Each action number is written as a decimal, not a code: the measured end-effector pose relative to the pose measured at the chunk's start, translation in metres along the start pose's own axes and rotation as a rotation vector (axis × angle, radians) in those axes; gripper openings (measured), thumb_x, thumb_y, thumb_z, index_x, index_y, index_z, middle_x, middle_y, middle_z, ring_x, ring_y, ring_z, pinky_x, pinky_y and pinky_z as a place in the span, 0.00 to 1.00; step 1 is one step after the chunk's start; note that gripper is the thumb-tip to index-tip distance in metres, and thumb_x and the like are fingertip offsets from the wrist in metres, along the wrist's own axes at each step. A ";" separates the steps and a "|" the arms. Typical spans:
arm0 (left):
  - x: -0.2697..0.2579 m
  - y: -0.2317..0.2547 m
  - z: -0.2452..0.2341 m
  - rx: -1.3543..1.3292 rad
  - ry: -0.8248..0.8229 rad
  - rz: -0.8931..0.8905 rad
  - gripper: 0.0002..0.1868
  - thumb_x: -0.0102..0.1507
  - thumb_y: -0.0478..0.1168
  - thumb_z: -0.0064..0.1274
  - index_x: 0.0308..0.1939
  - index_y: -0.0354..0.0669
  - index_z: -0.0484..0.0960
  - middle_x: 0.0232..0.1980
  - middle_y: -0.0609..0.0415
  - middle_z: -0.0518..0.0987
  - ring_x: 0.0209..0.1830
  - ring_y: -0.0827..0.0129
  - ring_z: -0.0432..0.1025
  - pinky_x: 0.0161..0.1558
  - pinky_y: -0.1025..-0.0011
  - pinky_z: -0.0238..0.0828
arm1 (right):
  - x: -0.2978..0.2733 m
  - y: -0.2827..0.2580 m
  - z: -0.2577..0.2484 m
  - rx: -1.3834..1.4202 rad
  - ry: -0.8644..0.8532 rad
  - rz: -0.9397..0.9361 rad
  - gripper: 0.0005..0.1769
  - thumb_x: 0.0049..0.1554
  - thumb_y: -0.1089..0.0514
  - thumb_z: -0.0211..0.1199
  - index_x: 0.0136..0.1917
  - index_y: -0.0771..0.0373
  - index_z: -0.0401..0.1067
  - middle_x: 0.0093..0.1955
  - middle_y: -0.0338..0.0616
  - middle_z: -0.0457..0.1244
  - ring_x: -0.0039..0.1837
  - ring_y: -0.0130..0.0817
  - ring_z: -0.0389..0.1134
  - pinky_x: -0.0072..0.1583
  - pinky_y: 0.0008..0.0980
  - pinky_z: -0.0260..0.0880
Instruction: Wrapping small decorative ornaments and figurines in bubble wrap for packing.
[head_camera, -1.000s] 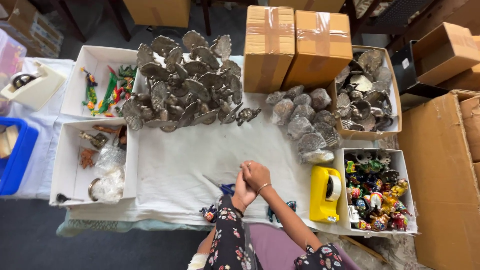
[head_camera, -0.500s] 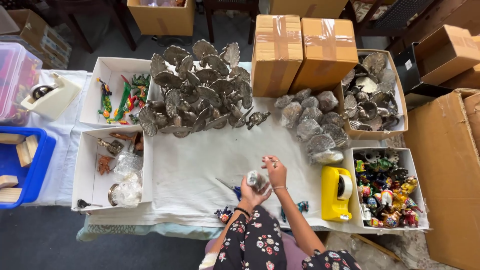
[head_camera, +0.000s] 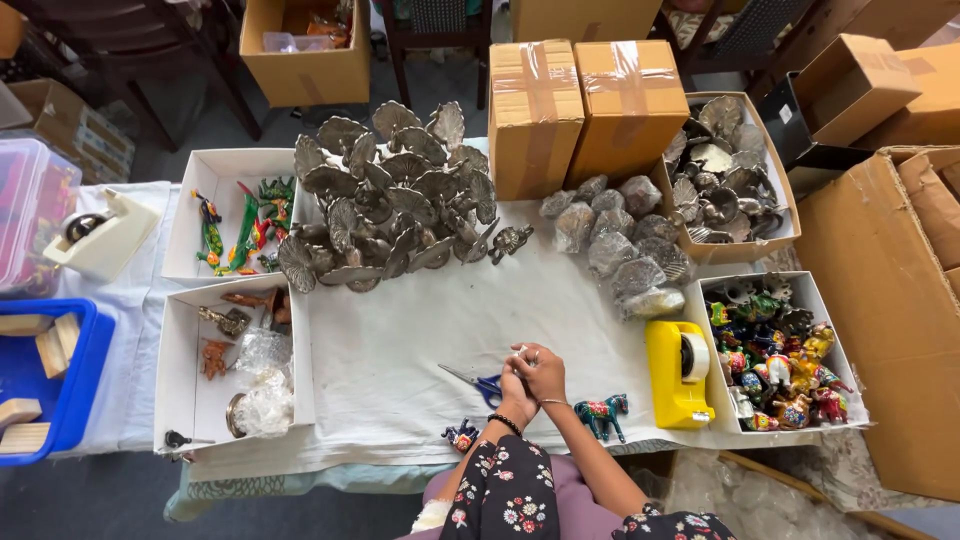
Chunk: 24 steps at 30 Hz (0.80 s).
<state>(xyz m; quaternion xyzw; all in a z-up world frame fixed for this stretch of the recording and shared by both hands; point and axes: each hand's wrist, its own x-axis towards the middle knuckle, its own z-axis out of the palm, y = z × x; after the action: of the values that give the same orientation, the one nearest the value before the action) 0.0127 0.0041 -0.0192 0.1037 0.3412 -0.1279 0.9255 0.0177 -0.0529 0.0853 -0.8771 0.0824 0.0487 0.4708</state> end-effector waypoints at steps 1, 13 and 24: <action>0.009 0.002 -0.004 -0.012 -0.029 -0.055 0.23 0.69 0.58 0.34 0.53 0.53 0.79 0.57 0.58 0.81 0.58 0.64 0.74 0.61 0.63 0.72 | -0.001 -0.002 -0.002 0.097 0.050 -0.139 0.12 0.50 0.50 0.71 0.33 0.60 0.80 0.44 0.44 0.73 0.43 0.39 0.75 0.45 0.34 0.73; -0.077 0.037 0.064 0.119 0.012 -0.016 0.28 0.68 0.63 0.29 0.55 0.53 0.77 0.55 0.56 0.80 0.54 0.64 0.74 0.53 0.61 0.73 | 0.003 -0.056 -0.013 0.141 0.226 -0.592 0.10 0.55 0.49 0.69 0.39 0.57 0.81 0.43 0.50 0.73 0.45 0.50 0.74 0.46 0.38 0.73; -0.034 0.030 -0.009 0.330 0.007 -0.051 0.22 0.66 0.61 0.38 0.48 0.55 0.81 0.42 0.60 0.82 0.37 0.66 0.76 0.28 0.65 0.66 | 0.006 0.003 0.021 0.098 -0.037 0.057 0.24 0.56 0.37 0.62 0.35 0.57 0.84 0.32 0.47 0.72 0.35 0.41 0.73 0.41 0.38 0.70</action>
<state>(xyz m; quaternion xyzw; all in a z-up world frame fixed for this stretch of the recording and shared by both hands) -0.0089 0.0412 -0.0004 0.2463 0.3211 -0.2052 0.8911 0.0226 -0.0370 0.0704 -0.8491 0.1007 0.0743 0.5132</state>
